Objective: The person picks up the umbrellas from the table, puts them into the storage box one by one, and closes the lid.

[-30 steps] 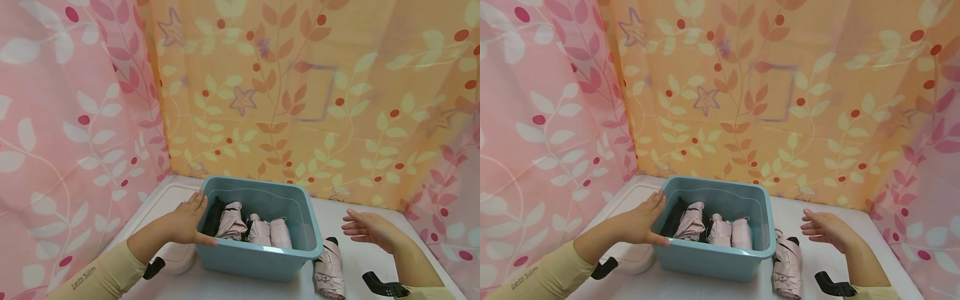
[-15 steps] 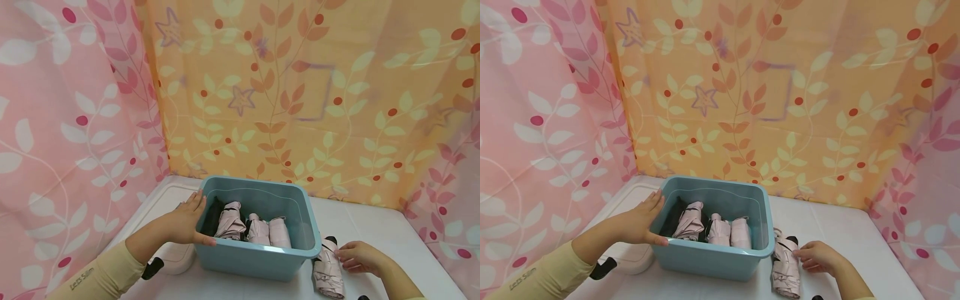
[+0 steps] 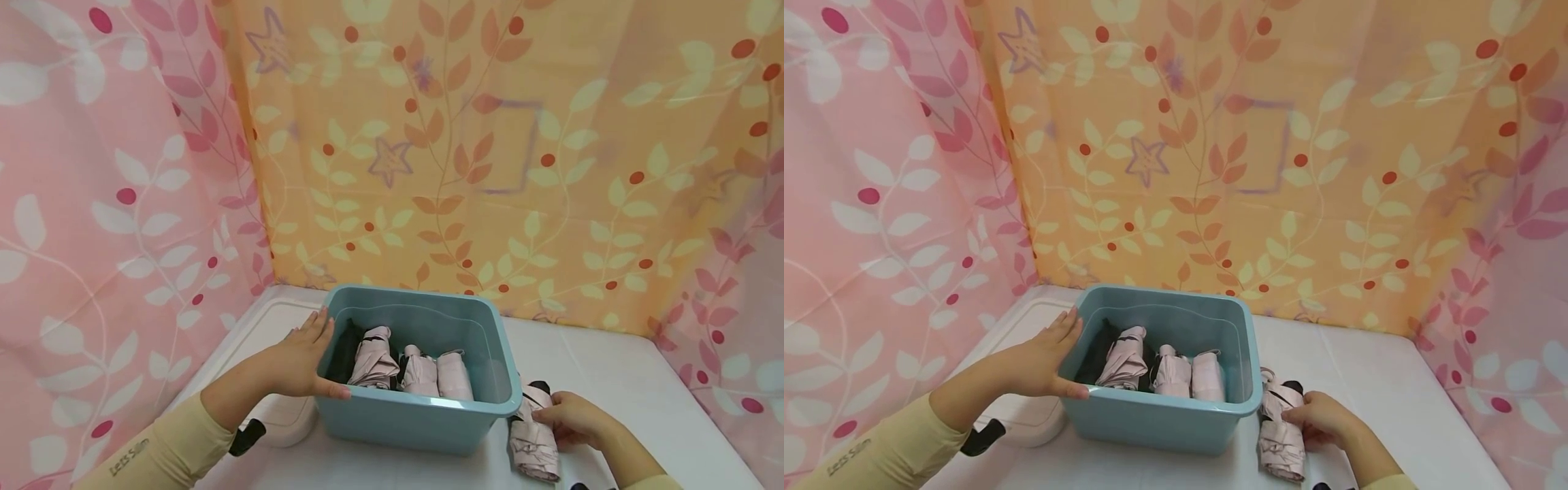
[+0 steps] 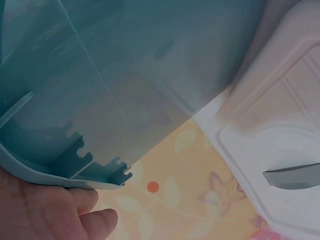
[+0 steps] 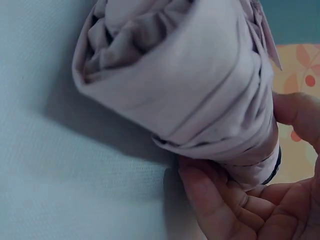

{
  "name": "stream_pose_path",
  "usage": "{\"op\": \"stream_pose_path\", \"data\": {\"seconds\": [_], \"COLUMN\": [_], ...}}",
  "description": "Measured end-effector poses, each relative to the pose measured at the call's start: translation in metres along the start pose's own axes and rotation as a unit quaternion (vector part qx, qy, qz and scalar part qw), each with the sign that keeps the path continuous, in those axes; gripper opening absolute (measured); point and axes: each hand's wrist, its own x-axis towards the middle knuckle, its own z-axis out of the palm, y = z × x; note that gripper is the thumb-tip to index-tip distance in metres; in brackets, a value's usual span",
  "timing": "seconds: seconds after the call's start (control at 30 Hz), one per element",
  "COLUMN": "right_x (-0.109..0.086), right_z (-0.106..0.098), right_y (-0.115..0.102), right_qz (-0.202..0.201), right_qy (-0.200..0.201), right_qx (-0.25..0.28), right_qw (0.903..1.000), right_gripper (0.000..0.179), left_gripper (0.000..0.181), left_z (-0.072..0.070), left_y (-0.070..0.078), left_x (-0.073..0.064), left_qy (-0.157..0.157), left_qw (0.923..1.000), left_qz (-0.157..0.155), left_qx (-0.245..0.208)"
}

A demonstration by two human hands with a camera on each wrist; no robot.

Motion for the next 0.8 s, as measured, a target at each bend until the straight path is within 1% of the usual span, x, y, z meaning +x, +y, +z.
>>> {"op": "stream_pose_path", "data": {"seconds": [0.13,0.2,0.3,0.43,0.57,0.67,0.73,0.8], "right_x": [0.0,-0.001,-0.002,-0.003,-0.003,-0.004,-0.003,-0.003], "right_z": [-0.004,-0.007,-0.013,-0.024,-0.032,-0.035,-0.036,-0.035], "right_y": [-0.002,-0.001,0.002,0.008,0.013,0.017,0.02,0.022], "right_qz": [-0.012,-0.012,-0.017,-0.012,-0.003,0.0,0.009,0.01], "right_qy": [0.01,0.013,0.004,-0.002,-0.007,-0.018,-0.023,-0.029], "right_qx": [-0.019,-0.02,-0.009,-0.006,-0.008,0.009,0.017,0.013], "right_qw": [0.9997,0.9996,0.9998,0.9999,0.9999,0.9998,0.9995,0.9994], "right_gripper": [0.037,0.036,0.037,0.038,0.045,0.052,0.054,0.05], "left_gripper": [0.127,0.127,0.127,0.127,0.127,0.128,0.128,0.128], "left_z": [-0.001,-0.002,-0.001,-0.001,0.0,0.0,0.0,0.0], "left_y": [0.0,0.001,0.0,0.0,-0.001,-0.001,-0.001,0.0], "left_x": [0.0,0.0,0.0,0.001,0.001,0.001,0.001,0.0], "left_qy": [0.004,0.003,0.0,-0.001,0.001,0.002,0.002,0.002], "left_qw": [1.0,1.0,1.0,1.0,1.0,1.0,1.0,1.0], "left_qz": [0.003,0.003,0.005,0.005,0.006,0.006,0.005,0.005], "left_qx": [-0.004,-0.005,-0.001,0.003,0.004,0.003,0.001,-0.001]}}
